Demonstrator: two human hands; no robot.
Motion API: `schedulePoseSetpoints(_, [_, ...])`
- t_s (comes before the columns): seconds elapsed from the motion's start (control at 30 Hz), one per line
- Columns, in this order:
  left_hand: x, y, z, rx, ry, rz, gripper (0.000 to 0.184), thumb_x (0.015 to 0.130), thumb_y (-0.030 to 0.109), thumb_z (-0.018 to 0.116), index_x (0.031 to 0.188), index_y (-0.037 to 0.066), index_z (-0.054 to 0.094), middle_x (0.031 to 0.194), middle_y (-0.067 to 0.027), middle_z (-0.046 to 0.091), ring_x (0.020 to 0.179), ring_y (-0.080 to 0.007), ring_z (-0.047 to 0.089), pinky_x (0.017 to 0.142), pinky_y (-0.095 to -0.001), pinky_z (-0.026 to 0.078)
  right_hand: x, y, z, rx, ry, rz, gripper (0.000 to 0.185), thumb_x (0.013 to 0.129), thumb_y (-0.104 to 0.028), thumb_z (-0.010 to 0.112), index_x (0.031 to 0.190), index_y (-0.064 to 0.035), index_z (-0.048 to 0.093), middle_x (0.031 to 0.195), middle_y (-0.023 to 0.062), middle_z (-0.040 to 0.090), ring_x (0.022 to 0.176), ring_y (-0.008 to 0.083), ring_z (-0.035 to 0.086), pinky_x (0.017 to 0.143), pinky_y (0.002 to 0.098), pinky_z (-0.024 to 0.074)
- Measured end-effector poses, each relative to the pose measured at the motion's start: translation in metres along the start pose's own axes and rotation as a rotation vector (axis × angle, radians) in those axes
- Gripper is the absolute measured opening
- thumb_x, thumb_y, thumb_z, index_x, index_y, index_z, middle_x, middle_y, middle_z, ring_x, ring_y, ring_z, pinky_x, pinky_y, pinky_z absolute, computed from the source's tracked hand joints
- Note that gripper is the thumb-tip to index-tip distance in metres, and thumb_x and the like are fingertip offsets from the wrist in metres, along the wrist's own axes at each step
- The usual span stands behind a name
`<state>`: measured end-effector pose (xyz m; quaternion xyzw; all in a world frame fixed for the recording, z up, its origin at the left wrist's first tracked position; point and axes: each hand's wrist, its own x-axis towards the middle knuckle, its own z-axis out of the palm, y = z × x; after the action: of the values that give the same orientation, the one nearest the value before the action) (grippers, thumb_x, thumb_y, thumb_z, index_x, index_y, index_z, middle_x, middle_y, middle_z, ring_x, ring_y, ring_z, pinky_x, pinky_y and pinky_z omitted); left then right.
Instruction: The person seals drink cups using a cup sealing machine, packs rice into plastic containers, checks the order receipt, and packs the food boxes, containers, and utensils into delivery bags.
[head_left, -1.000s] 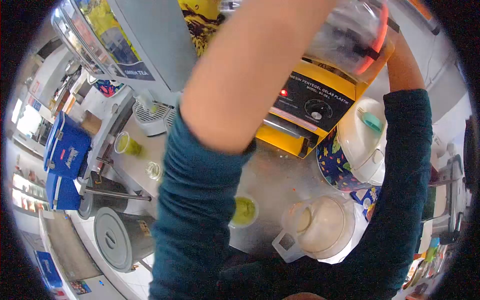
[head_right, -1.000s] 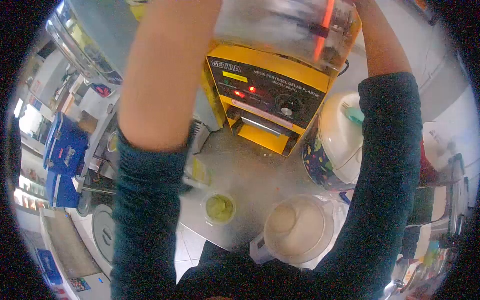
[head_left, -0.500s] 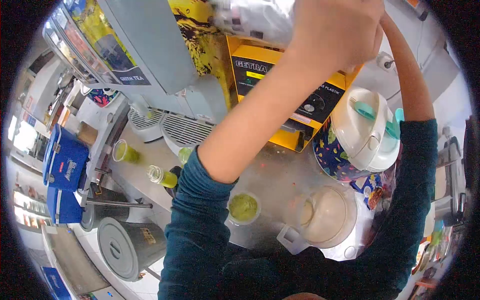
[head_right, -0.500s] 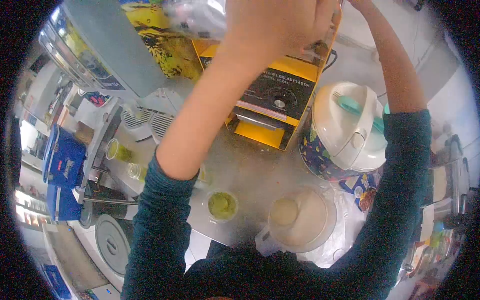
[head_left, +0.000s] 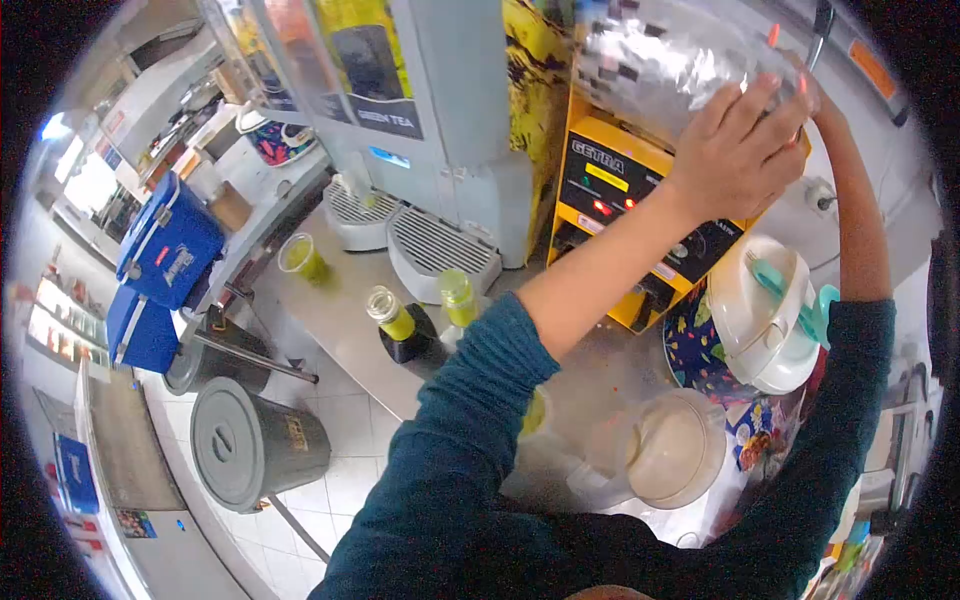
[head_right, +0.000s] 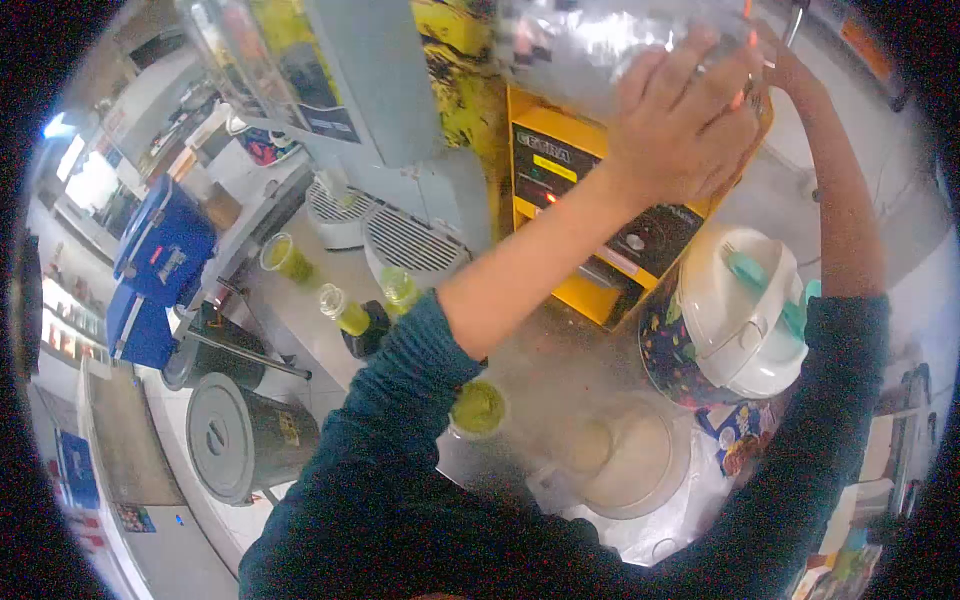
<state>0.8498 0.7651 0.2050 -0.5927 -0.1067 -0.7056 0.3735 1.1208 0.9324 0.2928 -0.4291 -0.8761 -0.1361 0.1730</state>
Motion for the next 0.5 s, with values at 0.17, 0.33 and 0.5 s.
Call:
schedulePoseSetpoints(0.17, [-0.011, 0.007, 0.015, -0.141, -0.235, -0.198, 0.017, 0.072, 0.02, 0.049, 0.085, 0.009, 0.055, 0.114, -0.0152, 0.046, 0.1, -0.0346, 0.046, 0.076, -0.0465, 0.04, 0.018, 0.056, -0.037, -0.223, 0.532, -0.181, 0.038, 0.078, -0.022, 0.05, 0.109, -0.0011, 0.047, 0.114, 0.0158, 0.046, 0.107, 0.0289, 0.041, 0.091, 0.0376, 0.0294])
schedulePoseSetpoints(0.33, [-0.012, 0.0, 0.017, -0.087, -0.08, -0.044, 0.019, 0.067, 0.017, 0.051, 0.082, 0.007, 0.055, 0.111, -0.0193, 0.046, 0.101, -0.0351, 0.045, 0.081, -0.048, 0.037, 0.059, 0.061, -0.1, 1.119, 0.647, 0.339, 0.031, 0.08, -0.037, 0.046, 0.068, -0.0084, 0.05, 0.057, 0.0064, 0.051, 0.055, 0.019, 0.049, 0.049, 0.0322, 0.0403])
schedulePoseSetpoints(0.5, [-0.012, 0.004, 0.02, -0.101, 0.025, -0.003, 0.016, 0.062, 0.02, 0.054, 0.074, 0.009, 0.055, 0.109, -0.0156, 0.048, 0.104, -0.0338, 0.043, 0.086, -0.0465, 0.033, 0.042, -0.011, -0.142, 1.158, 0.889, 0.425, 0.046, 0.084, -0.048, 0.025, 0.061, -0.0118, 0.042, 0.053, 0.0028, 0.042, 0.051, 0.0152, 0.04, 0.043, 0.0299, 0.0323])
